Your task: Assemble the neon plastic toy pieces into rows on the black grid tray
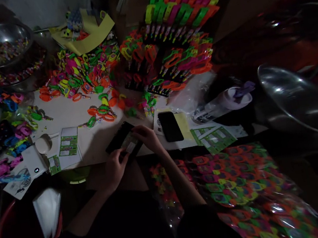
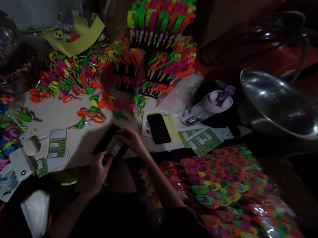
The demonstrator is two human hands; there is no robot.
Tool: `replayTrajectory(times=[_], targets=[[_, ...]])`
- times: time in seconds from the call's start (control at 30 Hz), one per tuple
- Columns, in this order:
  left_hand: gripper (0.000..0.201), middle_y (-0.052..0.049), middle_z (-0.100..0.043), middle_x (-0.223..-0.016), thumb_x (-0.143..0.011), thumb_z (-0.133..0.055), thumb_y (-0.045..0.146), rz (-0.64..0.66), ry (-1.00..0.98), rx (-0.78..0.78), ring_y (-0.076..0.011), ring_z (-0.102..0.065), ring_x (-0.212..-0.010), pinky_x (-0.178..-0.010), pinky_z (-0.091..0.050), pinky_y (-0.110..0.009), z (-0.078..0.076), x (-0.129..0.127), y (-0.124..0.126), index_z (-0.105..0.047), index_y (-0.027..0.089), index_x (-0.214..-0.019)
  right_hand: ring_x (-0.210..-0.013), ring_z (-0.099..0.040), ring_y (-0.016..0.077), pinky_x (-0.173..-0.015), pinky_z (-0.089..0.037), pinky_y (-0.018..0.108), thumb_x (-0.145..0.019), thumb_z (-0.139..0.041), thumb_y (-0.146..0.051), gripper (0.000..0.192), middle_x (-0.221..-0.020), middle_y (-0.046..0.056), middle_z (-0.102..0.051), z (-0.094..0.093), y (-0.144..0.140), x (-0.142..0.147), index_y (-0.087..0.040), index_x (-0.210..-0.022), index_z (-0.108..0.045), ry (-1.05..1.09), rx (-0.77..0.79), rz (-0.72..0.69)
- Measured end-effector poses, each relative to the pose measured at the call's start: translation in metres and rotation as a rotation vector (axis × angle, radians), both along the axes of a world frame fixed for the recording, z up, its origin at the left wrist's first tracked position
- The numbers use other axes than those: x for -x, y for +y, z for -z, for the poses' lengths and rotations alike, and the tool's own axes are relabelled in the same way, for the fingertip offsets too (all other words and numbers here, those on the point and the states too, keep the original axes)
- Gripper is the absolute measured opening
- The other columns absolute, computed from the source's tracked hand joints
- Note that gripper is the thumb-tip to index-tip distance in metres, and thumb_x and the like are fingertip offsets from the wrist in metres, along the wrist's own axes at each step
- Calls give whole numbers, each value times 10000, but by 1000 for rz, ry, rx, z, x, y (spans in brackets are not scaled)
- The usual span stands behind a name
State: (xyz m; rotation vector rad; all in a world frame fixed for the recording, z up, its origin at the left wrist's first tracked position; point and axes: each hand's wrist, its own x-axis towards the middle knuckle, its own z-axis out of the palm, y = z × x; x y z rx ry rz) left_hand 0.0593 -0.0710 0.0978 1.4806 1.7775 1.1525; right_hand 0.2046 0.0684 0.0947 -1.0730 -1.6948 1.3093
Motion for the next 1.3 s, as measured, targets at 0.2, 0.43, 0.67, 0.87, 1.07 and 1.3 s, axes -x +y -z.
replayTrajectory(times=[0.2,0.43,0.67,0.87,1.07,1.3], targets=[[173,-56,-702,-1037,-908,-586,196,-13,128,-59,-209,-624,-1005,-939,-481,-362,9,0,6,-668,200,-1061,-716,-585,125,-666,-496,249,-744,-673,-555,415,-787,19,-645,14,6,3,-183,-926,-653,-39,-29,-2],[143,-63,-719,-970,-915,-586,216,-42,184,8,-212,-628,-934,-878,-491,-356,10,2,16,-699,188,-997,-757,-578,138,-721,-491,270,-802,-616,-517,360,-841,43,-626,24,9,7,-186,-934,-673,-139,-149,-3],[170,-75,-722,-1006,-890,-616,191,-57,209,53,-232,-633,-947,-876,-501,-370,12,3,21,-696,169,-1039,-775,-577,146,-741,-491,279,-827,-594,-505,351,-846,49,-622,22,9,9,-178,-919,-682,-166,-188,20],[175,-76,-720,-997,-901,-596,198,-57,223,27,-226,-638,-942,-868,-506,-361,14,4,19,-692,174,-1045,-802,-586,157,-752,-498,289,-843,-576,-512,356,-890,65,-640,23,9,12,-177,-908,-676,-183,-206,5],[151,-76,-716,-994,-895,-596,195,-55,210,64,-223,-640,-931,-877,-500,-360,14,4,20,-696,188,-1009,-819,-587,158,-769,-499,283,-876,-551,-456,299,-910,64,-632,28,7,12,-184,-922,-666,-221,-252,-15],[128,-82,-704,-937,-898,-586,189,-10,323,112,-241,-627,-931,-859,-490,-368,9,6,20,-690,174,-971,-1027,-544,229,-927,-461,375,-928,-495,-339,223,-1066,103,-604,30,-1,12,-216,-1003,-665,-471,-459,15]])
